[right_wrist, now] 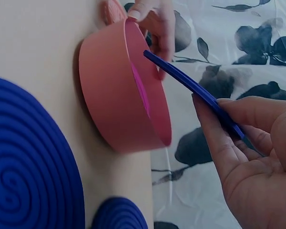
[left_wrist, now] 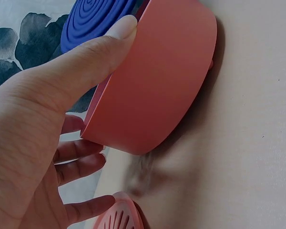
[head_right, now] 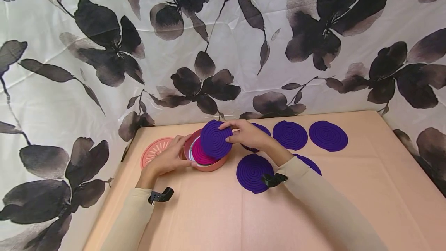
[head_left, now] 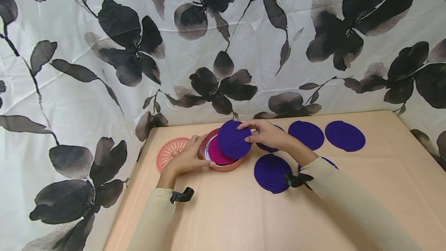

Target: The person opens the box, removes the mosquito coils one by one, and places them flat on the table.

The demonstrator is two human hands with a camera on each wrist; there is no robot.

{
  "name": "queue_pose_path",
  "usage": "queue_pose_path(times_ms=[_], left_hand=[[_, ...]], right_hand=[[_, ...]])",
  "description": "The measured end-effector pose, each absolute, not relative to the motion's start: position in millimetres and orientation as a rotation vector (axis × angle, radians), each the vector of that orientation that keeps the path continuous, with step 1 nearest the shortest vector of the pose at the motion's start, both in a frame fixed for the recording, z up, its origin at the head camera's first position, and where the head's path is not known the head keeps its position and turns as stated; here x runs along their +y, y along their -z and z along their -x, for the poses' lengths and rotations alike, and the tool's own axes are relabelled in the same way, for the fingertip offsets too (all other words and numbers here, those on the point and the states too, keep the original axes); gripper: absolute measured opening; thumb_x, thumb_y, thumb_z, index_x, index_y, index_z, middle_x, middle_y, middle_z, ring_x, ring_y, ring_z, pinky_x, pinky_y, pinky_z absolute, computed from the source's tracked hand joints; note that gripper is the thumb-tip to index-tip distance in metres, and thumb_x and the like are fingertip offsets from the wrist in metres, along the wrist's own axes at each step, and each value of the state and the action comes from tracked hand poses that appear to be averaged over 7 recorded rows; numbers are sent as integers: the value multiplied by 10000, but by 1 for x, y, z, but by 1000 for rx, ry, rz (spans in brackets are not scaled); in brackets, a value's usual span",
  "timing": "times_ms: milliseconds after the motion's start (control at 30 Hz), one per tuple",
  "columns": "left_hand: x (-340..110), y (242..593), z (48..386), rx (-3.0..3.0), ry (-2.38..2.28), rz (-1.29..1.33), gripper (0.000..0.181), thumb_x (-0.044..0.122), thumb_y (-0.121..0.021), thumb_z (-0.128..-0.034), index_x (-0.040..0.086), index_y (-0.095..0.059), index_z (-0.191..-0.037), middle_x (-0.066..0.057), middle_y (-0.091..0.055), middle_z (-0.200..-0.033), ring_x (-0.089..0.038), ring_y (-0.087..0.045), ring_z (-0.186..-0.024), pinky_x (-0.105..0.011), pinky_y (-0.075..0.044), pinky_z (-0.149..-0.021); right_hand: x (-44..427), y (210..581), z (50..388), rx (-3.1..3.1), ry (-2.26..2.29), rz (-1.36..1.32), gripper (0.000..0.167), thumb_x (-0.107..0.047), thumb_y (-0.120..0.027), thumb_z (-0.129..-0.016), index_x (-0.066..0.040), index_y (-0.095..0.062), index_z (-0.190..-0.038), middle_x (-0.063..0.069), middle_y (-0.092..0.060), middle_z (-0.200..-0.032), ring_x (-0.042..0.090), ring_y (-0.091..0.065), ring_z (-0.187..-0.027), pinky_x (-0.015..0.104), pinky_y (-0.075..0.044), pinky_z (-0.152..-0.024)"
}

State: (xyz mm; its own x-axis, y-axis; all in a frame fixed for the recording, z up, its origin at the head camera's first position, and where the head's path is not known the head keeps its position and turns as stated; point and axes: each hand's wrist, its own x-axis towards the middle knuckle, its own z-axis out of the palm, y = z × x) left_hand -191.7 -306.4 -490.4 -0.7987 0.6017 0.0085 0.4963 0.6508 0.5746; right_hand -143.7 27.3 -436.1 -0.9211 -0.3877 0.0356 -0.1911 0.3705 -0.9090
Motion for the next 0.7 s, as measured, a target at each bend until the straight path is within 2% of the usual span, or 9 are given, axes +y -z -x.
queue_pose_path(times_ms=[67,133,300,367,433,533,700], left_hand=[[-306,490,192,2685,-849,-897,1123,573,-851,-716,216,-279,-1614,-67,-448,-1378,-221,-454,-1267,-472,-418,-1097],[-306,489,192,2683,-846,-887,1113,557,-850,-726,215,-275,-1616,-68,-446,-1379,-221,-457,-1269,-471,-422,-1094],[-305,488,194,2679,-856,-863,1134,588,-860,-709,239,-275,-1615,-63,-440,-1377,-223,-463,-1269,-473,-424,-1096],[-305,487,194,2676,-862,-861,1147,607,-861,-697,242,-276,-1614,-64,-440,-1372,-226,-465,-1263,-478,-424,-1095],[-305,487,194,2675,-864,-860,1155,620,-860,-690,242,-277,-1614,-62,-442,-1364,-225,-468,-1255,-480,-430,-1089],[-306,487,193,2669,-860,-859,1144,611,-856,-699,240,-278,-1614,-61,-446,-1352,-219,-471,-1241,-475,-445,-1073],[-306,487,193,2666,-864,-896,1115,592,-849,-719,234,-285,-1611,-58,-465,-1335,-200,-473,-1219,-451,-462,-1042]], right_hand=[[34,434,142,2457,1576,507,434,-26,-720,-913,-144,-657,-1326,101,-562,-1109,208,-518,-767,266,-468,-704],[41,431,140,2462,1573,491,431,-30,-717,-918,-153,-657,-1327,104,-554,-1060,211,-501,-775,269,-458,-687],[56,424,135,2422,1608,460,415,-25,-696,-934,-161,-649,-1324,102,-608,-1197,248,-569,-902,280,-519,-761],[61,423,133,2414,1614,455,414,-28,-692,-938,-153,-643,-1330,119,-609,-1204,252,-578,-925,287,-537,-796],[67,422,130,2407,1617,446,419,-31,-688,-940,-150,-637,-1338,144,-614,-1169,255,-583,-918,292,-542,-799],[76,421,126,2415,1608,446,423,-43,-689,-941,-144,-631,-1348,140,-592,-1205,255,-581,-944,293,-539,-781],[89,419,118,2428,1609,448,415,-56,-686,-945,-152,-632,-1345,126,-547,-1379,293,-599,-1091,300,-548,-797]])
